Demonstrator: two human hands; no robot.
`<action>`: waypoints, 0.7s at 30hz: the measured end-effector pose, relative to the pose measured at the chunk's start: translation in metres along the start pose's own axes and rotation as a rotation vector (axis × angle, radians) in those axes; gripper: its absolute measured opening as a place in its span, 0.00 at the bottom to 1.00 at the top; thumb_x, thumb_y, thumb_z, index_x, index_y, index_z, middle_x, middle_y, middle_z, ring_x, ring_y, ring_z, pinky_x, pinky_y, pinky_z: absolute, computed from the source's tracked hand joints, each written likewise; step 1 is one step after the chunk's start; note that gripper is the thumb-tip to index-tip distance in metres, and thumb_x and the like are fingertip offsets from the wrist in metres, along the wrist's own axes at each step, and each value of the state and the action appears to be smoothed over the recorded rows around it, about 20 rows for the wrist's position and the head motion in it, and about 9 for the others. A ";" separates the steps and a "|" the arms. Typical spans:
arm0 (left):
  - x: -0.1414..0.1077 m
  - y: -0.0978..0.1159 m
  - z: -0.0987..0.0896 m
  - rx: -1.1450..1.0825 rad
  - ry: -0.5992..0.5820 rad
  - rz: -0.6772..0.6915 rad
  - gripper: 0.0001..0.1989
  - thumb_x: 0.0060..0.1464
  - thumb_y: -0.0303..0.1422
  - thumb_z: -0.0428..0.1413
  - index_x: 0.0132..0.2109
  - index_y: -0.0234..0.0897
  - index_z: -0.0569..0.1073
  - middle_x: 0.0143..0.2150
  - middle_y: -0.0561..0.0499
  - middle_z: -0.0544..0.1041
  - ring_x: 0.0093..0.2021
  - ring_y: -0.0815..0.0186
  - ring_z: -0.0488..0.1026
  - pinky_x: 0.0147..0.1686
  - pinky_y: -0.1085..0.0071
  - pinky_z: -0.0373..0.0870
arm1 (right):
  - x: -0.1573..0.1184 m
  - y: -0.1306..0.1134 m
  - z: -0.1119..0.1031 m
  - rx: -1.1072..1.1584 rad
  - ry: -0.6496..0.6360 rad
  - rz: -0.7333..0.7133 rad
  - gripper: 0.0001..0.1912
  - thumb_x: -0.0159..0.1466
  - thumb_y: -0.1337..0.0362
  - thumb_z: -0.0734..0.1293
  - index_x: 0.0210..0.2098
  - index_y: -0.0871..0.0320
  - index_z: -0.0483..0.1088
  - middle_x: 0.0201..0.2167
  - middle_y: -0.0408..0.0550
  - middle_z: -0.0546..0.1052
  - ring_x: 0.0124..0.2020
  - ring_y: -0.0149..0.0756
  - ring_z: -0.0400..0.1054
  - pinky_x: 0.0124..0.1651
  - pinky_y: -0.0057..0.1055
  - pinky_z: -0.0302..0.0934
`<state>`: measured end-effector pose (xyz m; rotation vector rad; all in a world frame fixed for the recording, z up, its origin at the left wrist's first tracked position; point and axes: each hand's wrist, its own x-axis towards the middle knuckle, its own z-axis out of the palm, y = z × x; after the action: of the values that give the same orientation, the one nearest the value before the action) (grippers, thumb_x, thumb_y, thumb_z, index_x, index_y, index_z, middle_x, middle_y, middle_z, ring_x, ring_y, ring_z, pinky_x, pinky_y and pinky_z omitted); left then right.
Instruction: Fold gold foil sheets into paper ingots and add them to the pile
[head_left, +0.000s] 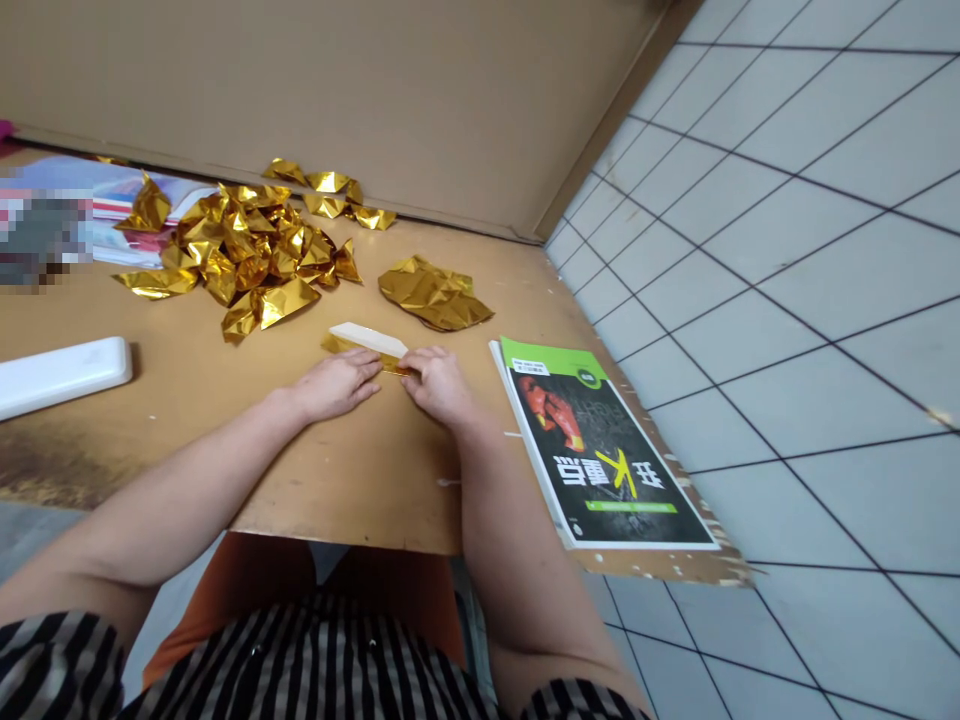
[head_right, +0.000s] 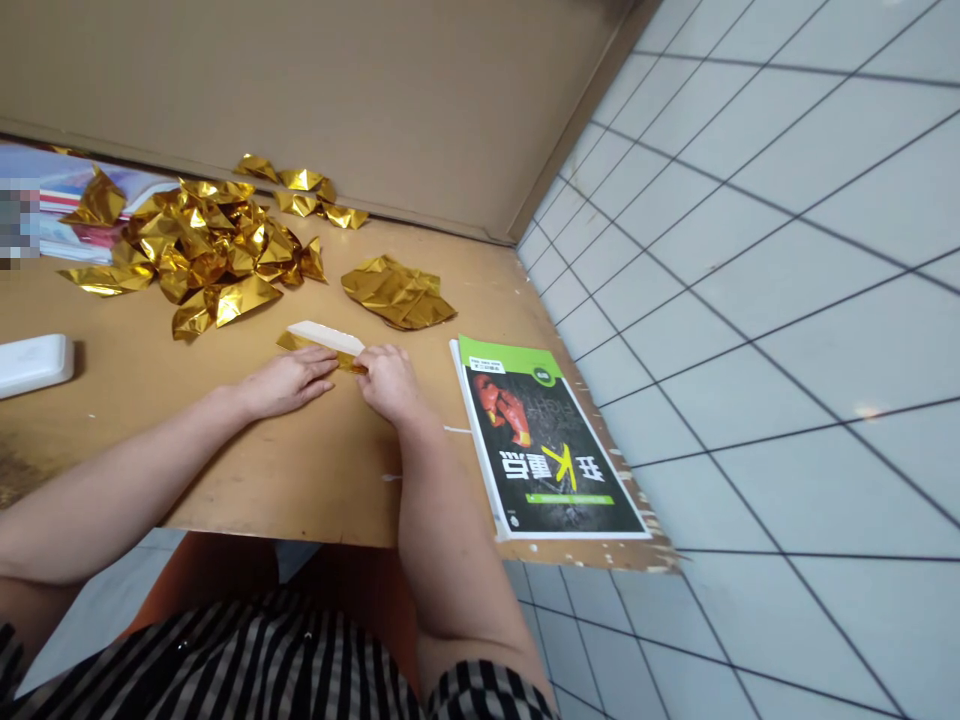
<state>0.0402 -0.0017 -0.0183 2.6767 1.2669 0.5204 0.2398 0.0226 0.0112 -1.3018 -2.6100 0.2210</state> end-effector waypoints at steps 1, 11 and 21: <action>0.000 -0.001 0.000 -0.007 0.002 0.003 0.19 0.64 0.38 0.46 0.55 0.33 0.72 0.58 0.40 0.72 0.60 0.56 0.68 0.60 0.58 0.64 | 0.000 0.000 0.000 -0.007 -0.002 0.000 0.13 0.60 0.72 0.63 0.41 0.58 0.77 0.42 0.53 0.79 0.45 0.42 0.69 0.52 0.39 0.57; 0.002 0.003 -0.001 -0.049 0.014 0.001 0.19 0.64 0.37 0.47 0.55 0.35 0.73 0.55 0.42 0.74 0.57 0.56 0.69 0.58 0.58 0.66 | 0.001 -0.001 -0.003 0.008 -0.019 0.022 0.13 0.63 0.72 0.61 0.40 0.58 0.77 0.42 0.53 0.78 0.46 0.41 0.68 0.52 0.39 0.57; -0.001 0.006 -0.009 -0.142 0.002 0.007 0.17 0.64 0.37 0.47 0.52 0.36 0.75 0.54 0.42 0.76 0.56 0.57 0.71 0.58 0.58 0.66 | 0.000 -0.003 -0.003 0.074 -0.015 0.026 0.11 0.65 0.70 0.60 0.35 0.58 0.75 0.37 0.52 0.77 0.43 0.40 0.66 0.50 0.37 0.56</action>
<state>0.0410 -0.0063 -0.0089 2.5651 1.1747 0.5913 0.2382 0.0213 0.0145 -1.3151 -2.5723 0.3304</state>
